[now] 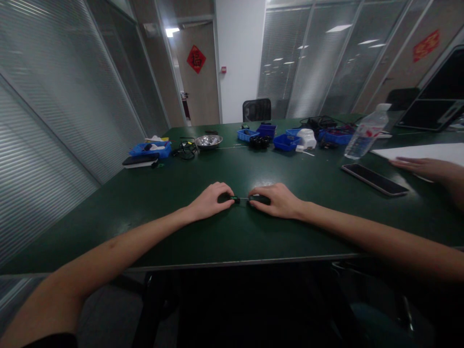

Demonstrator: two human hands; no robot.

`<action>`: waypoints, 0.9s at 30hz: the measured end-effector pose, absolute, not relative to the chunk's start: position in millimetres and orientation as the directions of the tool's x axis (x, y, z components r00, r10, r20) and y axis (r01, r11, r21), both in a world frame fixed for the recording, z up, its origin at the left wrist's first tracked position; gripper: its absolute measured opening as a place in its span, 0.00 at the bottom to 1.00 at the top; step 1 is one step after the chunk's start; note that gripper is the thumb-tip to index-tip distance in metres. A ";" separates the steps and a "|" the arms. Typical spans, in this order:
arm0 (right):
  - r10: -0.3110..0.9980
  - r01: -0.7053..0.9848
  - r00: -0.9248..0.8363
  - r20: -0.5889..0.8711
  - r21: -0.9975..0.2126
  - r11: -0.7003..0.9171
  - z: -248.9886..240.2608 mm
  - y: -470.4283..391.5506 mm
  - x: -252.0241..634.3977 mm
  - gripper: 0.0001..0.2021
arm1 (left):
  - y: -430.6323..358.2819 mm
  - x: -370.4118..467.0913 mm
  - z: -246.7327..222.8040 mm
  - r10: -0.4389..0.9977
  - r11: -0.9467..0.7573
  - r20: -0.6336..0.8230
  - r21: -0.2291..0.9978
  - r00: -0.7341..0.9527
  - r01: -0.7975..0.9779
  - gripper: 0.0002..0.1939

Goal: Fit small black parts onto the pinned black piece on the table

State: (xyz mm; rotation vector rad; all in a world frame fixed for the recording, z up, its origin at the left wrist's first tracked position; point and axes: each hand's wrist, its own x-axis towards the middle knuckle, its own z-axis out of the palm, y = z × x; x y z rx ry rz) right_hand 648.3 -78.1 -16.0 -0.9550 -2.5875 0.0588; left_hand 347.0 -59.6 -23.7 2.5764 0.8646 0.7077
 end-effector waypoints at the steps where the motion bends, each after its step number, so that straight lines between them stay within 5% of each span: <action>1: 0.634 0.617 -0.697 0.335 -0.170 0.768 -15.8 -78.2 648.3 0.20 | -59.8 347.0 -23.5 0.633 -0.760 0.348 0.452 0.692 0.468 0.11; 27: 0.597 0.572 -0.739 0.312 -0.176 0.801 -15.7 -77.2 647.3 0.20 | -58.7 346.4 -21.9 0.608 -0.777 0.348 0.443 0.713 0.447 0.11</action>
